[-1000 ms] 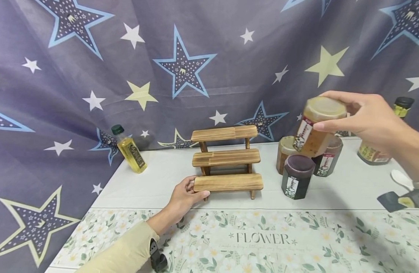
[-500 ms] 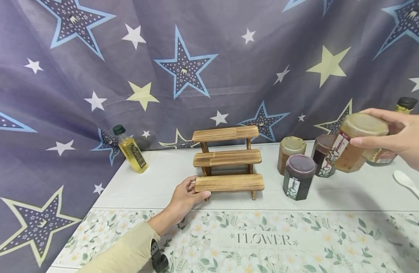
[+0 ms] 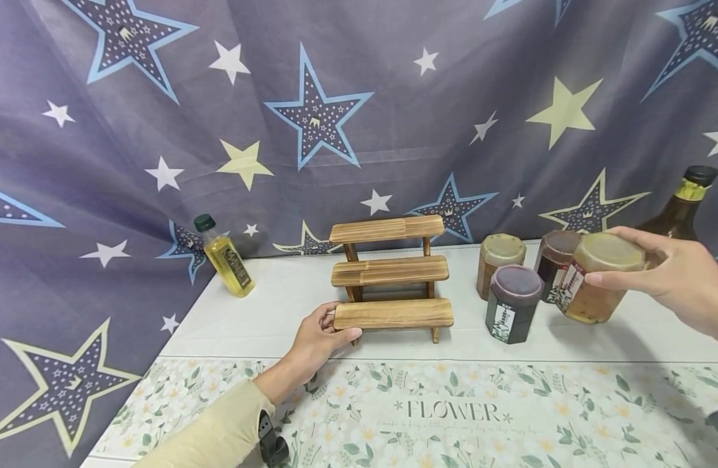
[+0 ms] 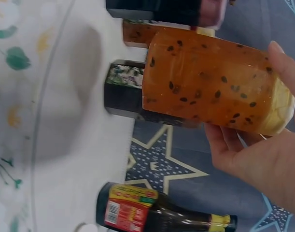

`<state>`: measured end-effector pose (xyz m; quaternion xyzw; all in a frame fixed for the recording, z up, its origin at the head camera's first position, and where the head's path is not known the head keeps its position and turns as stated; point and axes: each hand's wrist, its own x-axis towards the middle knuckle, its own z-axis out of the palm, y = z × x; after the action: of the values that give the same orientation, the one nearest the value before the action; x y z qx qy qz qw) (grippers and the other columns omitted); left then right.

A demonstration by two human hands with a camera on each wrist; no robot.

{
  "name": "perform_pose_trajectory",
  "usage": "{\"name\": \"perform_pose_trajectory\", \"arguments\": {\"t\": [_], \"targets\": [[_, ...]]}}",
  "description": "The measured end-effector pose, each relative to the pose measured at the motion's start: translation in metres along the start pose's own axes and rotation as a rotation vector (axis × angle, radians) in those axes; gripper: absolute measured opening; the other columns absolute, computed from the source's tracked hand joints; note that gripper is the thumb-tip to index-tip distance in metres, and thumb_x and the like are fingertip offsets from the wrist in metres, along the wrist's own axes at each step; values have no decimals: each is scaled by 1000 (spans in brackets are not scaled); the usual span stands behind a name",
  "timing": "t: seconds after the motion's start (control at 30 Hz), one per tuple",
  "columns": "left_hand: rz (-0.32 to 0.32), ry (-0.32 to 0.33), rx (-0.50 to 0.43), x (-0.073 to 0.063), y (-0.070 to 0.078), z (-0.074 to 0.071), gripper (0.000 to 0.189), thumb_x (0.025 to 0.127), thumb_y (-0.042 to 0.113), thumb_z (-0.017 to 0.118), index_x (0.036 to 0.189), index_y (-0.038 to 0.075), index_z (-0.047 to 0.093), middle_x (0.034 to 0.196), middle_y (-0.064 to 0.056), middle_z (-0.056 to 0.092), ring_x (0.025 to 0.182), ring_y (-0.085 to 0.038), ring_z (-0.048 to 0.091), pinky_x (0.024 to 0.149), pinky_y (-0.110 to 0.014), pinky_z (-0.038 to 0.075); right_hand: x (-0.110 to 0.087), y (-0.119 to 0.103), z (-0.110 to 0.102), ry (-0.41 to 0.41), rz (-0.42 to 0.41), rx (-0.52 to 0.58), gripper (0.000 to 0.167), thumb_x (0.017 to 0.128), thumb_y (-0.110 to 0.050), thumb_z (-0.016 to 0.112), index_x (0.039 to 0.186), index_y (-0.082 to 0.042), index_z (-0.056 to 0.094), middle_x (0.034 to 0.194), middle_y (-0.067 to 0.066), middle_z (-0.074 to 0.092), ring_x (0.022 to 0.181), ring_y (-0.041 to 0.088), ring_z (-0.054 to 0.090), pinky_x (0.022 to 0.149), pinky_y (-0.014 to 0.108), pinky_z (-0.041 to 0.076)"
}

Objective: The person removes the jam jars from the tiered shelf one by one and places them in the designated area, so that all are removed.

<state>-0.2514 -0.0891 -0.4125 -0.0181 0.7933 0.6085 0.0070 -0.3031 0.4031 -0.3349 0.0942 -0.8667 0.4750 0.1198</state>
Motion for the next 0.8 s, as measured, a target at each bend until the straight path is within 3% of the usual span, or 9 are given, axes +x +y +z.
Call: {"name": "perform_pose_trajectory", "arguments": {"t": [0.27, 0.33, 0.4, 0.47, 0.53, 0.57, 0.6, 0.7, 0.8], "targets": [[2, -3, -5, 0, 0, 0, 75, 81, 19, 79, 143, 4, 40, 126, -13, 59, 111, -26, 59, 85, -32, 54, -14, 15, 16, -15, 67, -96, 78, 78, -19, 83, 144, -13, 42, 93, -30, 51, 84, -10, 47, 60, 8, 41], [1, -4, -4, 0, 0, 0, 75, 81, 19, 79, 143, 4, 40, 127, -13, 59, 111, -26, 59, 85, -32, 54, -16, 20, 19, -33, 102, -142, 88, 78, -27, 82, 150, -12, 34, 97, -27, 49, 96, 1, 46, 60, 8, 39], [0, -5, -3, 0, 0, -1, 75, 81, 19, 79, 143, 4, 40, 127, -13, 59, 112, -27, 59, 85, -32, 54, -18, 23, 21, -63, 128, -126, 95, 79, -30, 81, 154, -12, 25, 109, -14, 50, 119, 20, 41, 80, 19, 47], [-2, -7, -2, 0, 0, -1, 75, 82, 19, 79, 143, 4, 40, 128, -13, 58, 113, -27, 59, 85, -32, 54, -19, 26, 24, -87, 147, -99, 98, 81, -32, 80, 155, -15, 19, 122, 3, 46, 137, 39, 22, 100, 41, 42], [-4, -9, 1, -1, 1, -1, 75, 82, 20, 79, 143, 4, 39, 128, -13, 58, 113, -27, 59, 85, -32, 54, -21, 28, 26, -107, 156, -80, 98, 82, -33, 79, 156, -17, 15, 126, 6, 42, 139, 51, 7, 103, 39, 40], [-6, -10, 2, -1, 1, -1, 75, 82, 20, 79, 144, 4, 39, 128, -13, 58, 113, -27, 59, 85, -32, 54, -22, 29, 27, -106, 155, -74, 99, 81, -32, 79, 155, -16, 16, 127, 7, 41, 138, 54, 7, 103, 40, 40], [-6, -11, 3, -1, 1, -1, 75, 82, 20, 79, 144, 4, 39, 128, -13, 58, 113, -27, 59, 85, -32, 54, -23, 30, 28, -103, 154, -77, 98, 81, -32, 79, 155, -17, 17, 128, 9, 40, 136, 55, 10, 97, 28, 43], [-7, -10, 6, -1, 1, -1, 76, 81, 20, 79, 144, 3, 39, 127, -13, 58, 112, -27, 59, 86, -32, 54, -26, 31, 30, -96, 147, -95, 96, 81, -31, 80, 155, -16, 20, 140, 8, 39, 133, 55, 17, 63, 6, 36], [-7, -5, 8, 0, 1, 0, 77, 81, 20, 80, 144, 3, 39, 127, -13, 59, 111, -26, 59, 86, -32, 54, -28, 33, 31, -78, 143, -108, 95, 80, -29, 81, 154, -17, 24, 141, 12, 37, 133, 46, 22, 63, 5, 37]]}}
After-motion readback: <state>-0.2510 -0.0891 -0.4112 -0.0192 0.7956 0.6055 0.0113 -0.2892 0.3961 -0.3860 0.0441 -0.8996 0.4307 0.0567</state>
